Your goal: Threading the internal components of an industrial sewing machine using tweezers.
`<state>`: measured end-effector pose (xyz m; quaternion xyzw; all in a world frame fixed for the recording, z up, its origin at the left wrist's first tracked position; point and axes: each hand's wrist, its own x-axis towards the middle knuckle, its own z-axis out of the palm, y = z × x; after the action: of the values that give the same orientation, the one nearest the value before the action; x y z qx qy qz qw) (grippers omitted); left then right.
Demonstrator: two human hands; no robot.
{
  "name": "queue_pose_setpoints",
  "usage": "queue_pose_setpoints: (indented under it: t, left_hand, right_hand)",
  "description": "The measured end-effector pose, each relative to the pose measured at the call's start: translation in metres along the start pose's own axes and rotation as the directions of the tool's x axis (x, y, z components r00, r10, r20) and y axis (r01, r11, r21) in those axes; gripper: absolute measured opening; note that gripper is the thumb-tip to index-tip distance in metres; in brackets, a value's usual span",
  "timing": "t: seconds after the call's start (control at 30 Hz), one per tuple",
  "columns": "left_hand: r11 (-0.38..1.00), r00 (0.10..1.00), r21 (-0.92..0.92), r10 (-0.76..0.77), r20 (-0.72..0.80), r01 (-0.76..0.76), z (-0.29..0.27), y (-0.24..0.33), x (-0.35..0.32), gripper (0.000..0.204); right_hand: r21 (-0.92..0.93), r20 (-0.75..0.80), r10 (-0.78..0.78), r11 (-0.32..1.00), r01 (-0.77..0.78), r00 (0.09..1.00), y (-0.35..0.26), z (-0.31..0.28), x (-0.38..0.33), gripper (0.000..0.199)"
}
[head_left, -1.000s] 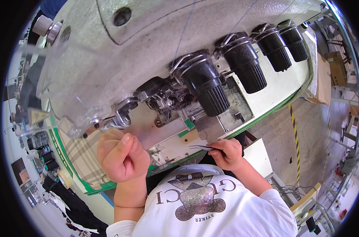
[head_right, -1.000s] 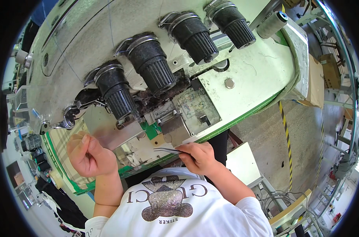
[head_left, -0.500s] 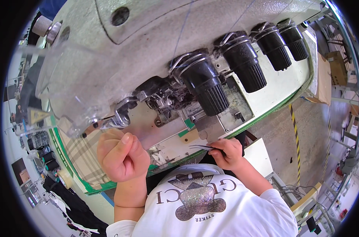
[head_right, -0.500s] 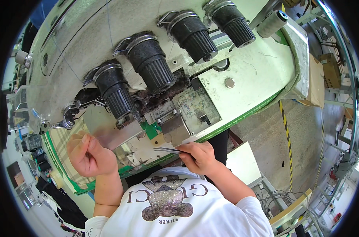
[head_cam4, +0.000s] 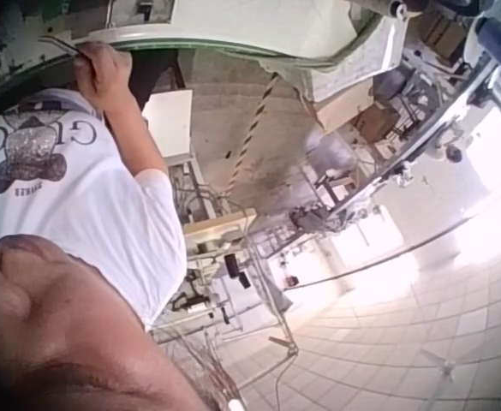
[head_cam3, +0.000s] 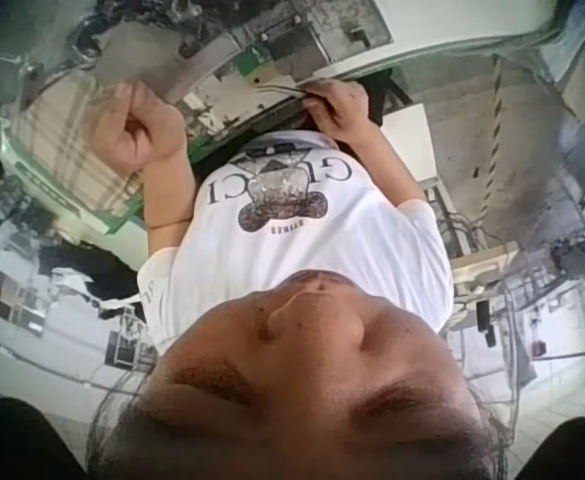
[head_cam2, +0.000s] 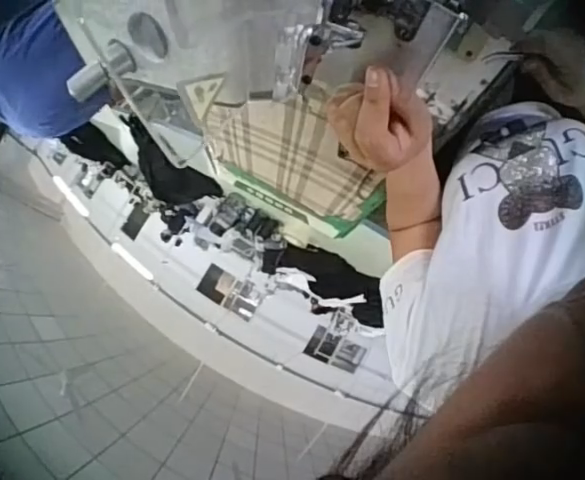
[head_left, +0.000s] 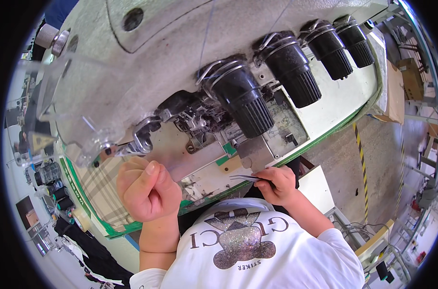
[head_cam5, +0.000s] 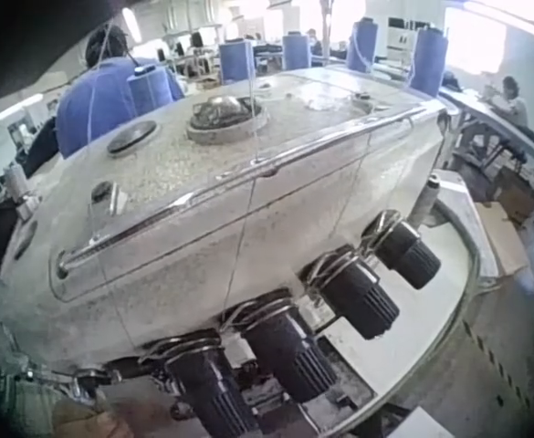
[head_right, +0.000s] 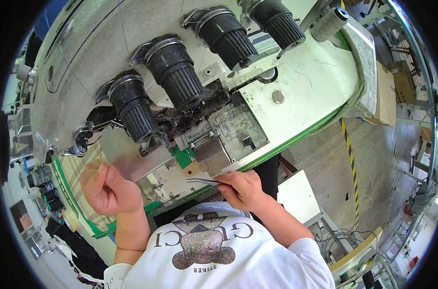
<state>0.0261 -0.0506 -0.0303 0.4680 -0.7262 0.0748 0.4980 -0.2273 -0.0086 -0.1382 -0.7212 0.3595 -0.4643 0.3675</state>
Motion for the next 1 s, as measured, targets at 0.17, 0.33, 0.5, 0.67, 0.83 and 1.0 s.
queue_pose_setpoints:
  t: [0.17, 0.33, 0.5, 0.67, 0.83, 1.0]
  left_hand:
    - [1.000, 1.000, -0.009, 0.007, -0.009, -0.007, 0.003, -0.002, -0.002, 0.019]
    - [0.999, 0.998, -0.009, 0.040, -0.049, -0.041, 0.006, -0.002, -0.002, 0.019]
    - [1.000, 0.999, 0.011, 0.009, -0.041, -0.009, 0.006, 0.003, 0.005, 0.016]
    - [0.999, 0.999, 0.053, -0.009, 0.035, 0.007, 0.006, 0.010, 0.014, 0.018]
    - [0.999, 0.999, 0.036, 0.020, 0.042, -0.021, 0.000, 0.023, 0.027, 0.018]
    - [0.998, 0.999, 0.052, 0.025, 0.031, -0.026, 0.001, 0.025, 0.021, 0.019]
  right_hand:
    - [0.004, 0.006, 0.016, 1.000, -0.016, 1.000, 0.000, 0.001, -0.002, 0.010]
    - [-0.009, -0.001, 0.041, 0.999, -0.041, 0.999, -0.001, 0.001, -0.004, 0.009]
    - [0.032, -0.051, 0.109, 0.994, -0.108, 0.993, -0.004, 0.005, -0.010, 0.015]
    - [0.103, -0.091, 0.198, 0.977, -0.189, 0.976, -0.009, 0.007, -0.014, 0.010]
    - [0.110, -0.128, 0.201, 0.976, -0.187, 0.971, -0.009, 0.006, -0.015, 0.009]
    - [0.156, -0.122, 0.202, 0.971, -0.182, 0.972, -0.009, 0.010, -0.014, 0.008]
